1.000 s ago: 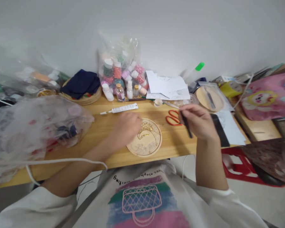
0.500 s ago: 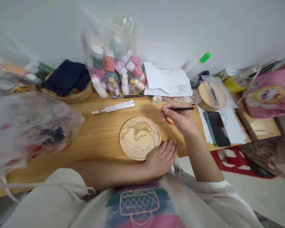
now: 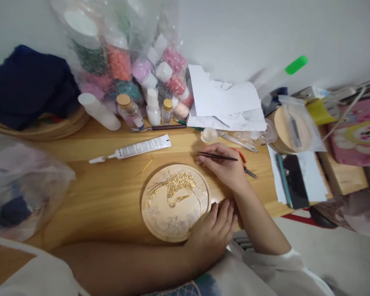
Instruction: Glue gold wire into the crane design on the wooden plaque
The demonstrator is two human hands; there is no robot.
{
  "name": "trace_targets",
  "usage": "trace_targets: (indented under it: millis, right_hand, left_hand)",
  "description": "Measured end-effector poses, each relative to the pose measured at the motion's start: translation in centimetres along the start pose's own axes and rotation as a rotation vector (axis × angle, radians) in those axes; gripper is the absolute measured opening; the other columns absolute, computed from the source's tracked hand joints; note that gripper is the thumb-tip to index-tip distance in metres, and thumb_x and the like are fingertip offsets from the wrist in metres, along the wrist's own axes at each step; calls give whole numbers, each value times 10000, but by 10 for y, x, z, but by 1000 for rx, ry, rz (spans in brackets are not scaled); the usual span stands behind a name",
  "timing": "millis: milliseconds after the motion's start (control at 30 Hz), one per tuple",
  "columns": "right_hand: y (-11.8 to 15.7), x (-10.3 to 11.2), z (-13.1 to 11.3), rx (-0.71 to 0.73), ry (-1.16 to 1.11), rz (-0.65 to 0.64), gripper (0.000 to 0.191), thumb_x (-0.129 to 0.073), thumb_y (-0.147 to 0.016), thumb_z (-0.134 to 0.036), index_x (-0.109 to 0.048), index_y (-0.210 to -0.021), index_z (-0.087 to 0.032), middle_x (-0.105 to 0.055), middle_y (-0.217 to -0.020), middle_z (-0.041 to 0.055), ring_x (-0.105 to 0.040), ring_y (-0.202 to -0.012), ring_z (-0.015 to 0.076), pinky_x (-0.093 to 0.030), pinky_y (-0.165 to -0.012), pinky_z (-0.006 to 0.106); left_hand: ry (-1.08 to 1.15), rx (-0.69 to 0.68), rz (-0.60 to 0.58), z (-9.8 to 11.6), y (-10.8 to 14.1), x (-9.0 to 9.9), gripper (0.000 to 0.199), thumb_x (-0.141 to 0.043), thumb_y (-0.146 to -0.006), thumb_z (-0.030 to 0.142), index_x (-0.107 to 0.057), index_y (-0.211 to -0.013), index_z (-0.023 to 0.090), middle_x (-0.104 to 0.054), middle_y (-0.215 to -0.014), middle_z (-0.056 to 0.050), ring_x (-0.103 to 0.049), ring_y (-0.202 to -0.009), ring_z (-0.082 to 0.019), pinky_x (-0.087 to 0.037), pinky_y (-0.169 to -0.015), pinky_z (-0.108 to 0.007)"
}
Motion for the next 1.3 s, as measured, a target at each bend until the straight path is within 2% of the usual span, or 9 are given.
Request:
trace_targets:
  millis: [133, 333, 667, 867, 1033, 1100, 1200, 1300]
  right_hand:
    - [3, -2, -9, 74, 107, 5, 119, -807, -739, -232, -734, -826, -195, -785, -825, 32, -749, -759, 153, -636, -762, 299]
    - [4, -5, -21, 162, 228, 50, 56, -787, -745, -187, -771, -795, -208, -788, -796, 23, -735, -724, 149, -626, -693, 278]
    - [0, -6, -20, 142, 283, 62, 61, -779, -748, -236, -756, -777, -188, -774, -758, 12, -703, -668, 136, -588, -633, 266]
    - [-2, -6, -14, 118, 270, 72, 114, -765, -746, -276, -752, -800, -176, -770, -782, 28, -683, -665, 138, -569, -634, 279]
    - [-3, -7, -8, 82, 171, 62, 145, -761, -736, -312, -743, -816, -193, -770, -839, 38, -691, -716, 155, -581, -685, 309]
    - [-3, -5, -7, 75, 156, 61, 166, -761, -733, -332, -741, -826, -195, -769, -841, 42, -678, -684, 153, -571, -656, 309]
    - [-3, -1, -8, 79, 178, 82, 189, -760, -736, -360, -738, -817, -190, -761, -808, 48, -655, -637, 153, -547, -606, 308]
    - [-1, -1, -9, 72, 197, 74, 171, -754, -742, -344, -741, -805, -185, -763, -790, 49, -659, -632, 155, -550, -607, 308]
  left_hand:
    - [26, 14, -6, 1, -1, 1, 458, -311, -1023, 219, -707, -1252, 194, -684, -1323, -71, -611, -1263, -234, -421, -1074, -420]
    - [26, 17, -19, 1, -2, 0, 460, -304, -1030, 219, -704, -1257, 210, -685, -1324, -51, -619, -1253, -217, -454, -1046, -401]
    - [36, -33, -91, 2, -1, -3, 413, -389, -1026, 293, -642, -1305, 123, -643, -1372, -123, -588, -1290, -249, -446, -1060, -417]
    - [15, -34, -120, 0, -1, -2, 385, -406, -1030, 290, -637, -1296, 135, -656, -1350, -106, -577, -1288, -248, -407, -1081, -414]
    - [53, 1, -89, -10, -12, 4, 310, -438, -1025, 258, -675, -1195, 154, -697, -1240, -76, -606, -1201, -228, -421, -1014, -390]
    - [96, -38, -106, -11, -17, 3, 298, -507, -1003, 331, -677, -1181, 162, -693, -1232, -68, -600, -1199, -251, -417, -1020, -405]
    - [160, -105, -151, -12, -19, -3, 457, -582, -946, 510, -650, -1227, 156, -653, -1298, -97, -562, -1249, -305, -394, -1057, -452]
    - [171, -111, -164, -14, -18, -5, 449, -556, -967, 482, -634, -1245, 139, -642, -1304, -122, -552, -1260, -312, -378, -1067, -471]
Point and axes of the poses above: each hand's wrist, its own y-axis away from the middle knuckle, its own x-axis out of the back of the hand, z = x × y, the point moved 10 cm from there along -y, towards the middle knuckle
